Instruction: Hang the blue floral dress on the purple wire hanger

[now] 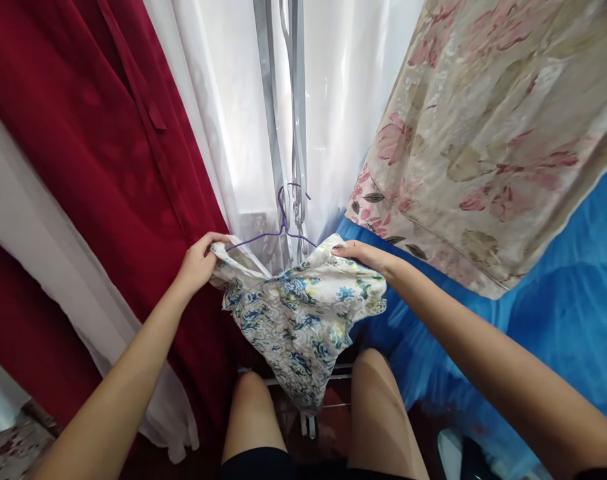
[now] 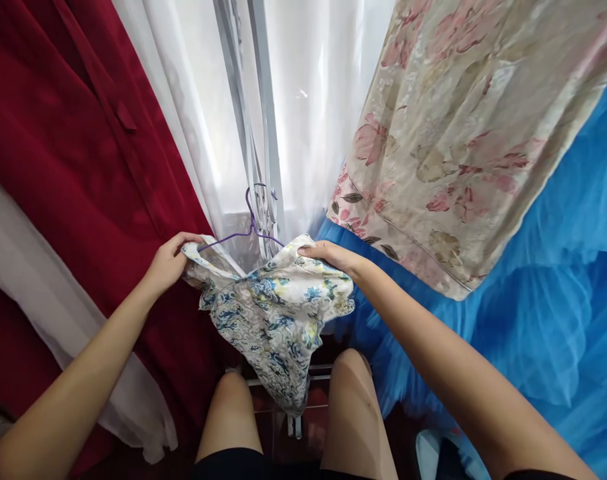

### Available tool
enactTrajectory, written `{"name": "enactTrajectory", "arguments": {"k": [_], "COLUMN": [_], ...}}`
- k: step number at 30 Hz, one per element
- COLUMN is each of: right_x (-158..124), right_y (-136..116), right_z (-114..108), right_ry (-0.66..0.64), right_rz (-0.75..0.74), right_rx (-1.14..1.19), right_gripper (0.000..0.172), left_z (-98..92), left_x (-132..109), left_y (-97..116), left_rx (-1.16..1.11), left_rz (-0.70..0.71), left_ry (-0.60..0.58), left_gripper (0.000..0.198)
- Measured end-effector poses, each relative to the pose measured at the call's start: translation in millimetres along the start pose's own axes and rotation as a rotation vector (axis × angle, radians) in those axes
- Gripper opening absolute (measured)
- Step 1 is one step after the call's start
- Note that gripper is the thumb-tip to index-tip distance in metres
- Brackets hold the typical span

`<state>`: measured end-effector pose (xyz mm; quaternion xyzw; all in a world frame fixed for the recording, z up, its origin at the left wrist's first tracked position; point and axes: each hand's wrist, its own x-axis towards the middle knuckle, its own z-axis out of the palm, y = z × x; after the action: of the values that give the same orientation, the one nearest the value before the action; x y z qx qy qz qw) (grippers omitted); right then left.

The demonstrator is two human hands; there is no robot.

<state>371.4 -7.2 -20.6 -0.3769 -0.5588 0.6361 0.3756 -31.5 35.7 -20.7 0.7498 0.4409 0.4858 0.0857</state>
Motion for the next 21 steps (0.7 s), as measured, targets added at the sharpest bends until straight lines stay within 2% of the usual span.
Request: {"name": "enactTrajectory", "arguments": {"k": [2, 4, 6, 7, 9, 10, 13, 16, 19, 21], "right_x": [-10, -27, -48, -58, -75, -81, -79, -61, -50, -58], "right_y": [0, 1, 5, 7, 11, 11, 1, -18, -28, -22], "right_z": [-1, -5, -11, -14, -17, -18, -15, -2, 29, 57], "right_ry": [0.054, 0.130, 0.213, 0.259, 0.348, 0.397, 0.555, 0.675, 0.647, 0.468], "right_rz": [-0.076, -0.210, -0.301, -0.325, -0.361, -0.387, -0.481, -0.517, -0.574, -0.646], "right_rx": [-0.047, -0.151, -0.313, -0.392, -0.476, -0.473, -0.337, -0.163, -0.161, -0.308], "right_gripper": [0.033, 0.034, 0.025, 0.024, 0.041, 0.047, 0.045, 0.039, 0.040, 0.042], "left_z": [13.2, 17.8, 16.1, 14.5, 12.4, 12.3, 14.3, 16.7, 21.0, 26.3], "left_x": [2, -1, -8, -11, -19, -23, -28, -24, -17, -17], "left_y": [10, 11, 10, 11, 21, 30, 67, 93, 86, 67], "left_rx": [-0.175, -0.282, -0.323, -0.322, -0.288, -0.260, -0.085, 0.157, 0.285, 0.225], "left_rz": [-0.084, -0.209, -0.320, -0.344, -0.310, -0.267, -0.084, 0.055, 0.031, -0.031], "left_ry": [0.040, 0.149, 0.213, 0.203, 0.163, 0.147, 0.109, 0.113, 0.172, 0.214], "left_gripper": [0.035, 0.038, 0.033, 0.027, 0.018, 0.024, 0.044, 0.040, 0.043, 0.052]}}
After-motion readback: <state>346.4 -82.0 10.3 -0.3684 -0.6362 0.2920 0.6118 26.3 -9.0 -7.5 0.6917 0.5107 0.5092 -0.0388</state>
